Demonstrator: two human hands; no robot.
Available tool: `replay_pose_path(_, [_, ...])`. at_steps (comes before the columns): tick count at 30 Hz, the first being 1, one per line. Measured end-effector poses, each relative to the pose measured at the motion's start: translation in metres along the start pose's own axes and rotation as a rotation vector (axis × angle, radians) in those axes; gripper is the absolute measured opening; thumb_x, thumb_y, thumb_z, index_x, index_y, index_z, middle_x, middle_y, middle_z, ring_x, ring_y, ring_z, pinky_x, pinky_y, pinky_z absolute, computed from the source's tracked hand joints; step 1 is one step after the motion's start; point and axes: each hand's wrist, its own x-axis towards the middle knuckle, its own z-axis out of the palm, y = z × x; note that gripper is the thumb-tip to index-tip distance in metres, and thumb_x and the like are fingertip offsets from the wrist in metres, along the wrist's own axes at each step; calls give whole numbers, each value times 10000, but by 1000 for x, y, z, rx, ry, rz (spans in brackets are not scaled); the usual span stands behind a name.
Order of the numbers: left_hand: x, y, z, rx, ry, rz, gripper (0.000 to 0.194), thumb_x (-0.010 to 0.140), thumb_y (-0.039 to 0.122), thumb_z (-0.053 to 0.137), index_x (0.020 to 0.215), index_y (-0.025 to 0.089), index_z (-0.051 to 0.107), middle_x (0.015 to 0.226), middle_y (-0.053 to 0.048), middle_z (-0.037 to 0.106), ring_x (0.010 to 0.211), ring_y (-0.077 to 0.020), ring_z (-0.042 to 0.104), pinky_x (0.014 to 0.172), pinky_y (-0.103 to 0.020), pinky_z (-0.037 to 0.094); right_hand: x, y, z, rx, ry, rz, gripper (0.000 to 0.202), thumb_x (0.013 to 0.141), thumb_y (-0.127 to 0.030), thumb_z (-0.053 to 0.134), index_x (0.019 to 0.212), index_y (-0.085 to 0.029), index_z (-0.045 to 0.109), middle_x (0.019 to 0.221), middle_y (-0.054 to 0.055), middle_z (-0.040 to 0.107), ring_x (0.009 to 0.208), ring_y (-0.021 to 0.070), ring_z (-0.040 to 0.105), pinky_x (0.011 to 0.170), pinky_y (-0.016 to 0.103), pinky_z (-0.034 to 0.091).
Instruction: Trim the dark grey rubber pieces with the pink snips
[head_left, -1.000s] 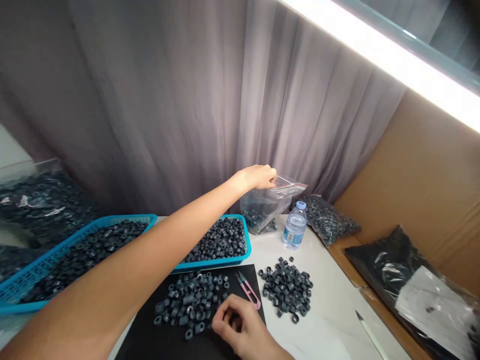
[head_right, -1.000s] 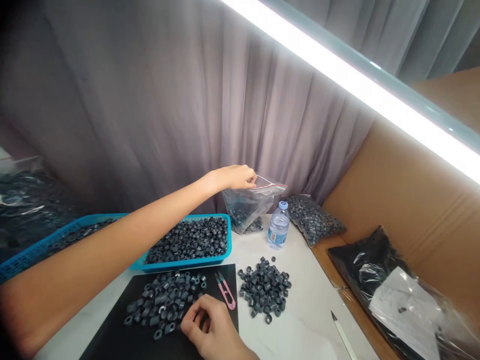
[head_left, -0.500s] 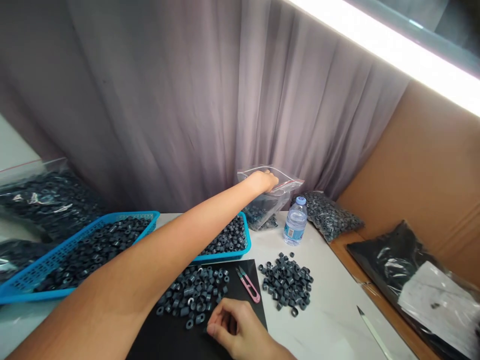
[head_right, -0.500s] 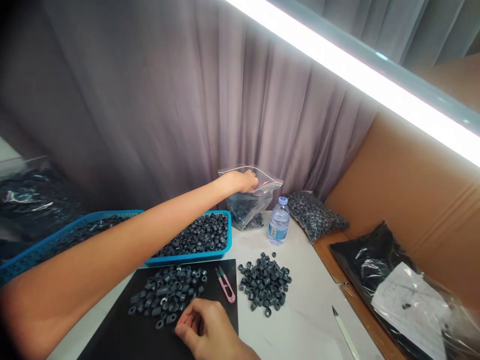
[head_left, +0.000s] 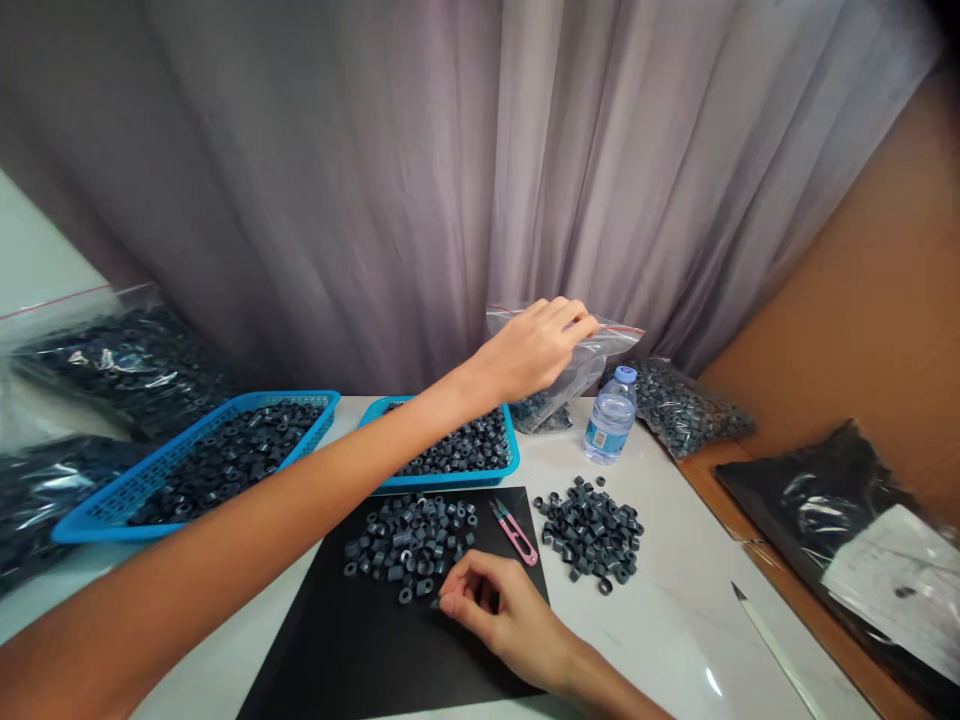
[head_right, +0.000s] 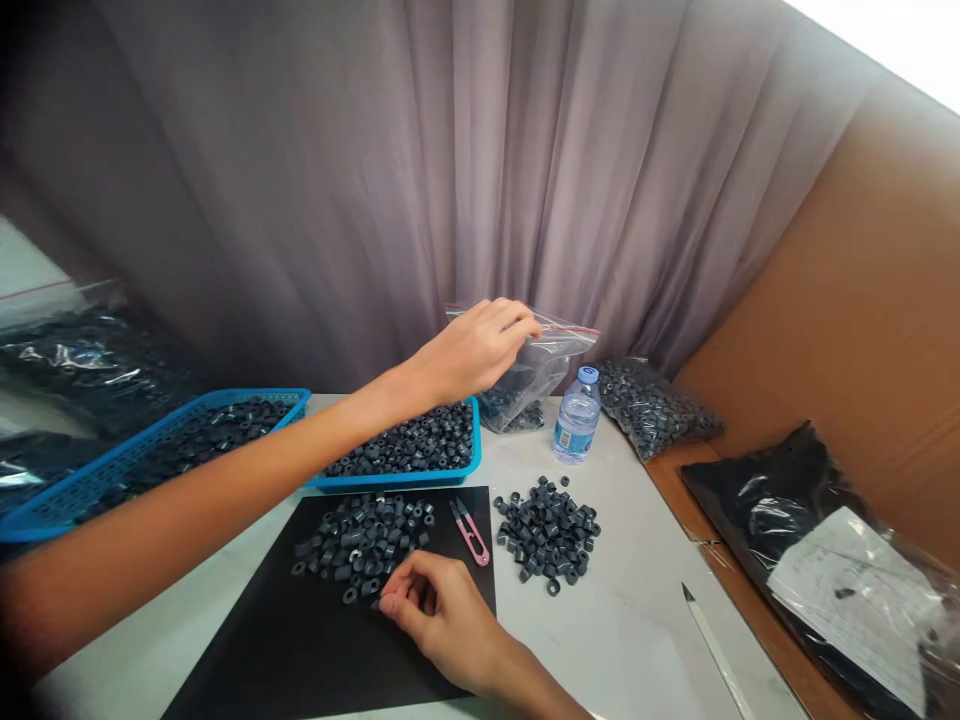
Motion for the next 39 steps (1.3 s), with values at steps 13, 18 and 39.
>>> replay_pose_path(13, [-242,121,32,-865,118,-885,275,951,315,638,1206,254,556,1135,-42,629,936,-168,656,863,-327,566,-10,-1,1,424,211,40,344,783,-471,829,924,-194,681,748,-4,611,590,104,513,419,168,414])
replay_pose_path(18, [-246,137,39,-1045,201,-926,146,941,303,666,1074,243,681,990,-21,670,852,-155,673,817,-290,565,-14,3,3,486,169,61,299,819,-425,811,946,-189,677,740,19,652,669,150,622,398,157,443])
replay_pose_path(39, [-244,152,35,-1166,320,-1083,114,865,292,767,968,244,754,893,-12,671,791,-147,646,746,-251,560,-22,-1,-6,222,119,-9,251,911,-446,717,987,-211,673,762,5,618,642,141,621,449,201,471])
